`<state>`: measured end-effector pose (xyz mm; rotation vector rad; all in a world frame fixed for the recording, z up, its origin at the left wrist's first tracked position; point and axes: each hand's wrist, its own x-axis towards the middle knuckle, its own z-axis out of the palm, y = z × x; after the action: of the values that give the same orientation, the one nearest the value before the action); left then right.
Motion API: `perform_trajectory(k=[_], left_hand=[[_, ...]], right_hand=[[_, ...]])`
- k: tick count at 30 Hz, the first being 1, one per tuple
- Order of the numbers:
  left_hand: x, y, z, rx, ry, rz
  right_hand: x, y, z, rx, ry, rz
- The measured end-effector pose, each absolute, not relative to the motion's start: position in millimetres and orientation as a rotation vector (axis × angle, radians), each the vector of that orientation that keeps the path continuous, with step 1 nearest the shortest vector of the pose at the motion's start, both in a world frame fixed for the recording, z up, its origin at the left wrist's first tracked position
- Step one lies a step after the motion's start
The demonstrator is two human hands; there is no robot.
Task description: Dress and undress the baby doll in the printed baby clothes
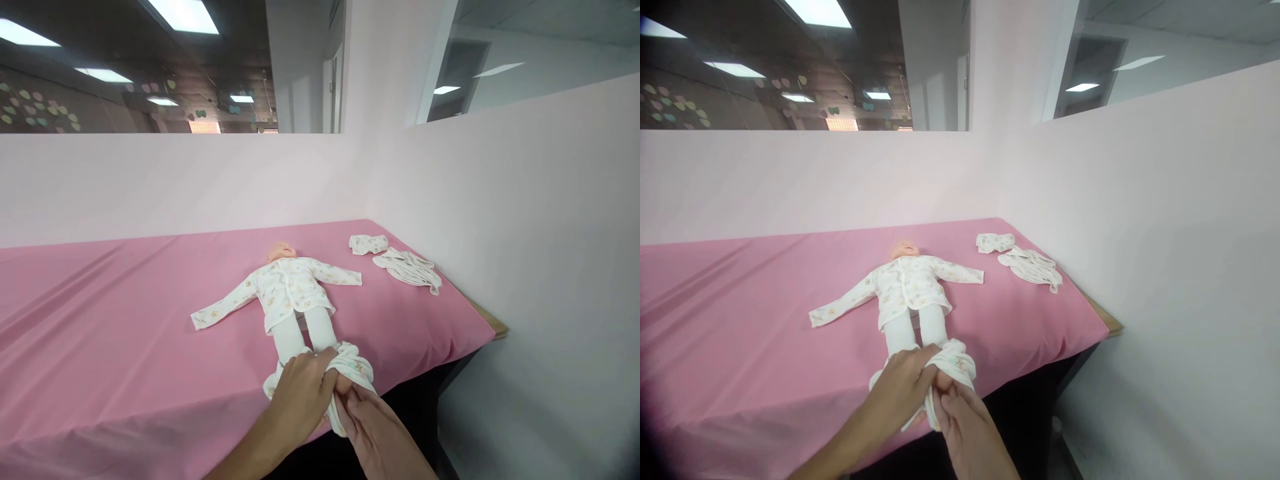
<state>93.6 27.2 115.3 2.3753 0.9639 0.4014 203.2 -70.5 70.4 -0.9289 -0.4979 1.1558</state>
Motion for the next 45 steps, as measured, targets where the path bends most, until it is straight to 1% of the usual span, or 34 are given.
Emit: perform_trajectory(k=[3, 7, 12, 15, 19, 22, 25, 27, 31, 34, 37, 39, 42, 43, 45], left_hand=[[93.7, 30.6, 111.0, 2.339, 0.973, 0.403], [96.8, 29.6, 107.5, 2.351, 0.985, 0.414], [96.9, 26.4, 110.1, 2.324, 1.025, 0.397], [94.1, 24.8, 113.6, 2.231, 1.039, 0.429], [87.4, 25.9, 112.8, 2.003, 0.967, 0.487], [82.0, 30.2, 110.1, 1.938, 0.966, 0.488], [78.6, 37.4, 111.7, 2.035, 0.976, 0.471], [76.7, 44.6, 117.1, 2.126, 0.927, 0.446], [70.8, 66.0, 135.9, 2.202, 0.710, 0.364], [69.1, 84.3, 148.6, 2.178, 0.583, 0.216], [75.6, 98.9, 153.3, 2.100, 0.505, 0.224], [82.1, 105.1, 152.9, 2.030, 0.459, 0.263], [85.9, 109.3, 150.7, 1.911, 0.421, 0.278], [84.3, 109.8, 150.1, 1.884, 0.416, 0.276], [77.6, 110.5, 149.3, 1.850, 0.418, 0.255]], right_hand=[[215.4, -74.6, 75.8, -1.042, -0.586, 1.280], [228.9, -65.0, 75.4, -1.341, -0.745, 1.216], [221.7, -57.6, 63.8, -1.309, -0.701, 1.131], [216.5, -60.9, 50.9, -1.308, -0.735, 0.972], [220.8, -61.8, 26.9, -1.367, -0.931, 0.581], [227.7, -56.6, 12.7, -1.387, -1.069, 0.334], [233.8, -49.5, 8.3, -1.390, -1.160, 0.202], [239.1, -45.7, 11.1, -1.398, -1.216, 0.175], [256.8, -42.0, 29.4, -1.421, -1.168, 0.396], [269.7, -37.0, 55.3, -1.417, -1.039, 0.381], [272.8, -22.5, 87.5, -1.393, -1.134, 0.446], [270.6, -6.8, 106.4, -1.347, -1.230, 0.686], [268.9, 18.9, 123.4, -1.224, -1.257, 1.151], [270.1, 26.0, 125.8, -1.197, -1.241, 1.251], [274.6, 36.3, 127.0, -1.178, -1.218, 1.342]])
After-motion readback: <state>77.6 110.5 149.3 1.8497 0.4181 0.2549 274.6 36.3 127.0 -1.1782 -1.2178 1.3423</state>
